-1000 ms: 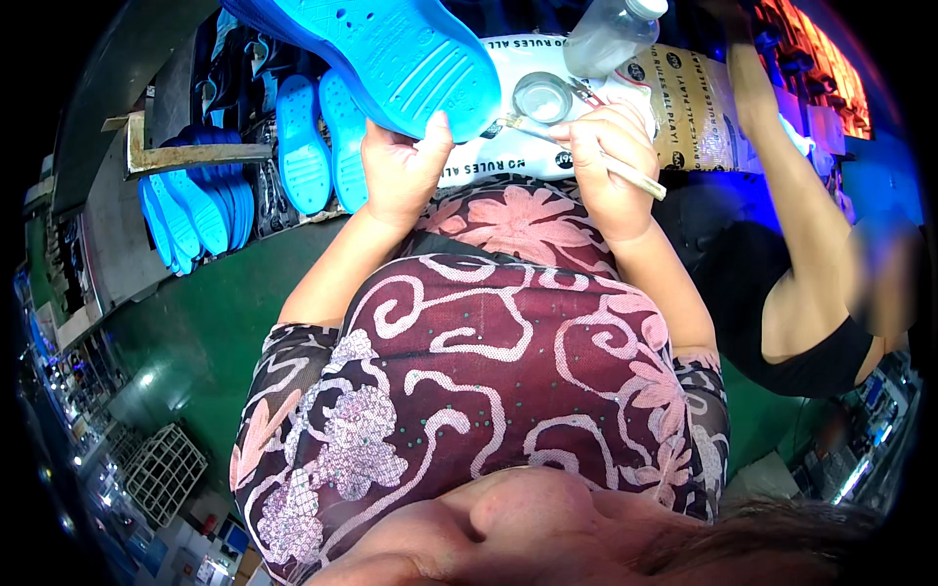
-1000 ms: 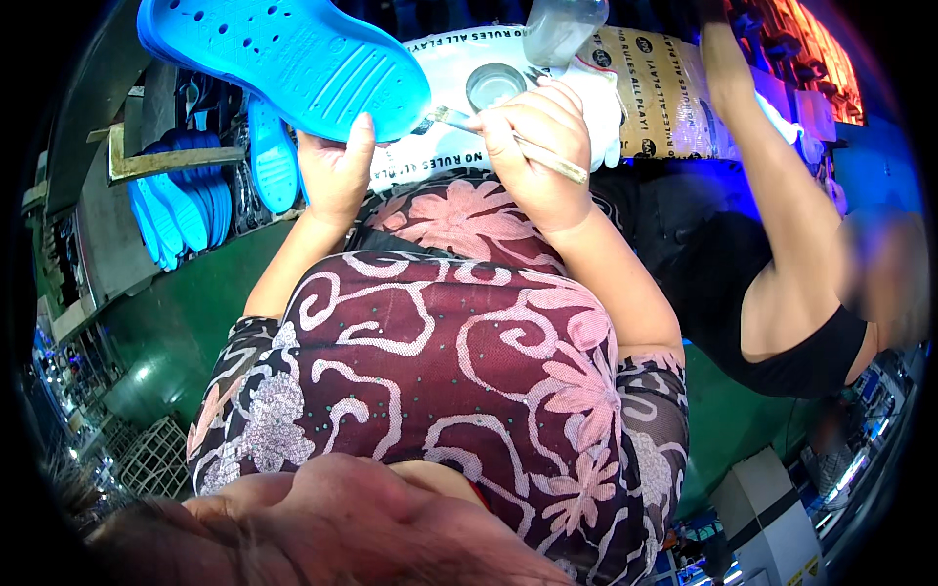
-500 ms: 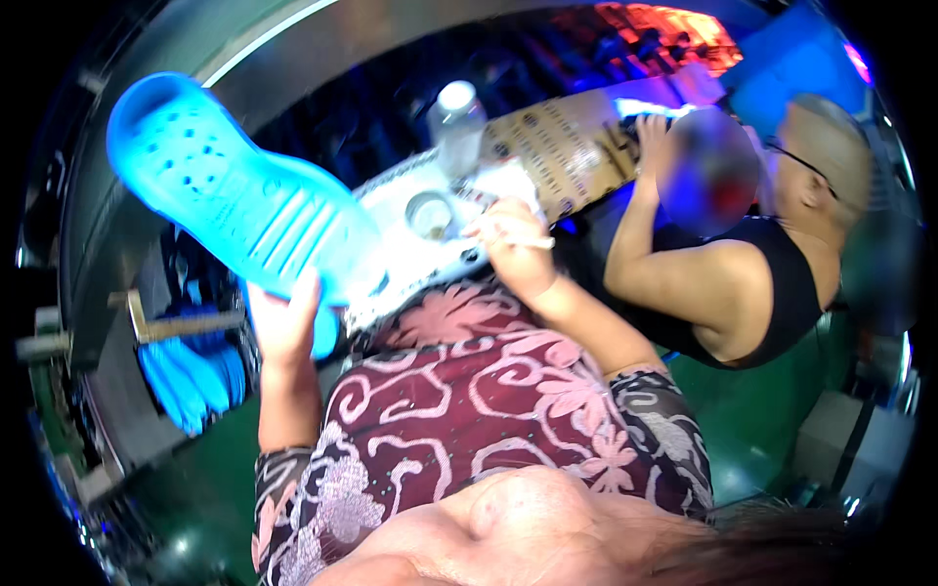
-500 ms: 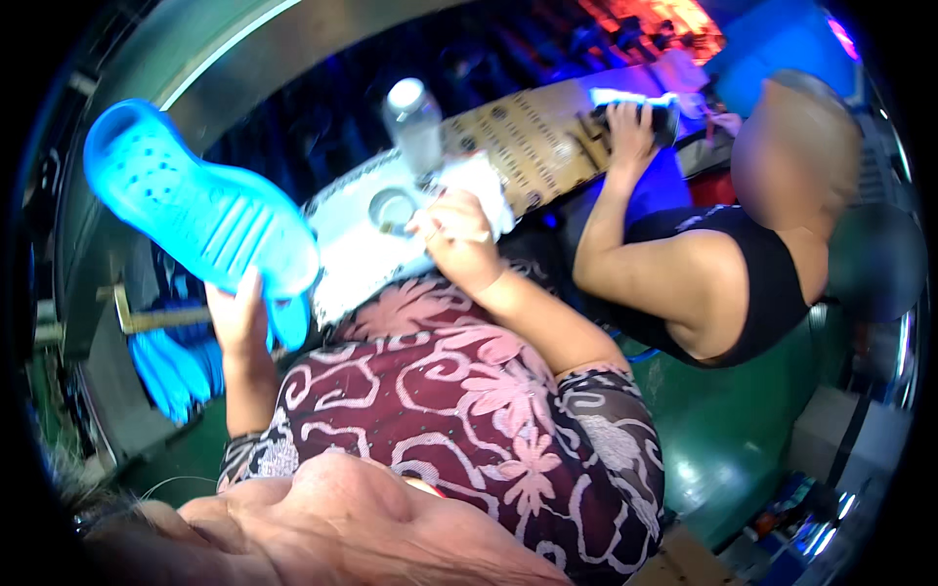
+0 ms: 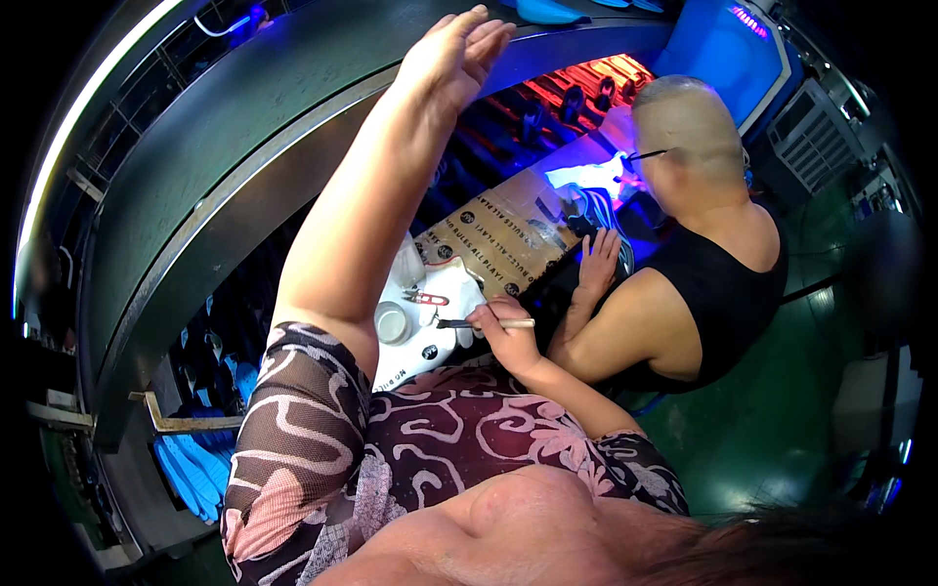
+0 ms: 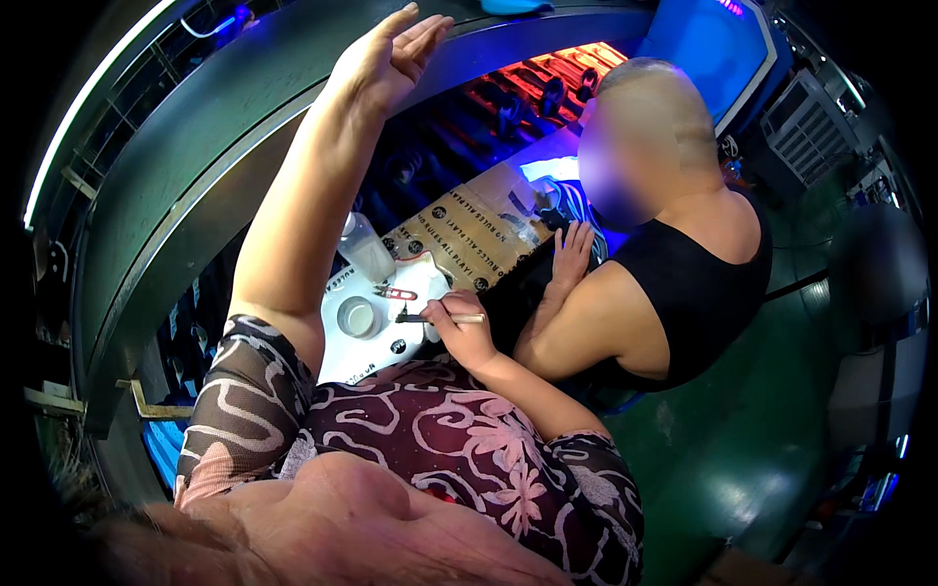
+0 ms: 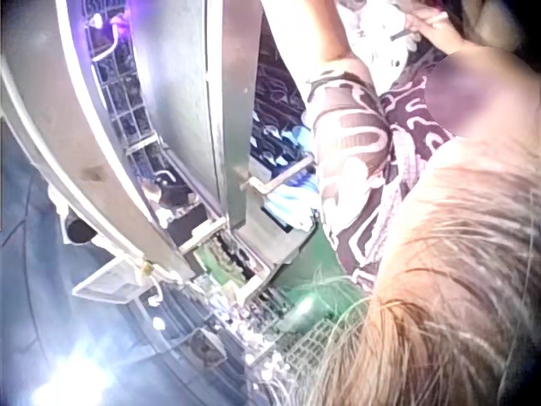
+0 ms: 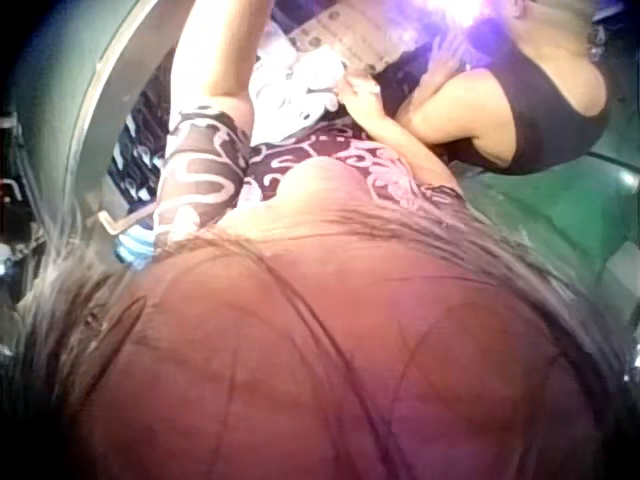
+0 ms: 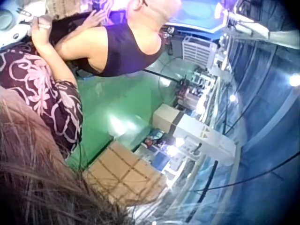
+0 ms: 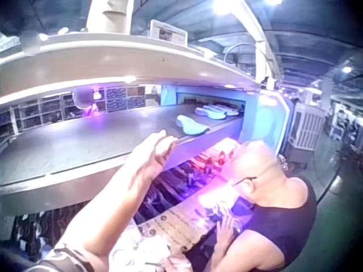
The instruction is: The person applies liquid to shoe soles using a brush dipped into a container and handles and stacks the shoe soles by hand.
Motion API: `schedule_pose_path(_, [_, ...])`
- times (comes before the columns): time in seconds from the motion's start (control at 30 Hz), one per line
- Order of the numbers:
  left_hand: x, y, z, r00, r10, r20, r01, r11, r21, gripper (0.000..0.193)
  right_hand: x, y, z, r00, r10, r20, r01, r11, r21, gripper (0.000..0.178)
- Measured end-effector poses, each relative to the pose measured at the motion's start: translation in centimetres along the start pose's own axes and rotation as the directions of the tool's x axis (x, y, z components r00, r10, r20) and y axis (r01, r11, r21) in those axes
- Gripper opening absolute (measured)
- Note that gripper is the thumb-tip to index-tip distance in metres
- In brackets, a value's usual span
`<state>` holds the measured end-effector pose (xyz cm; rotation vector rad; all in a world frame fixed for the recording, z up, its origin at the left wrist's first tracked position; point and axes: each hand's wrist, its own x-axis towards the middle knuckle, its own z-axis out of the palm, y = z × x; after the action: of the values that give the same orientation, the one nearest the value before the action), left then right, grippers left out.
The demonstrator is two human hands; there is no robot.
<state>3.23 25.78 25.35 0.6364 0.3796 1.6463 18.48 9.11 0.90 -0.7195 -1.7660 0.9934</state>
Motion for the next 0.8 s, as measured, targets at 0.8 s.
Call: schedule_pose_path(0.8, [-46.6, 7.1, -29.1, 0.523, 0.39, -0.758, 0.79, -0.556, 0.259, 0.047, 1.4, 0.1, 0.8, 0.9, 0.429, 0.075, -0.433, 0.862, 0.262, 0.024])
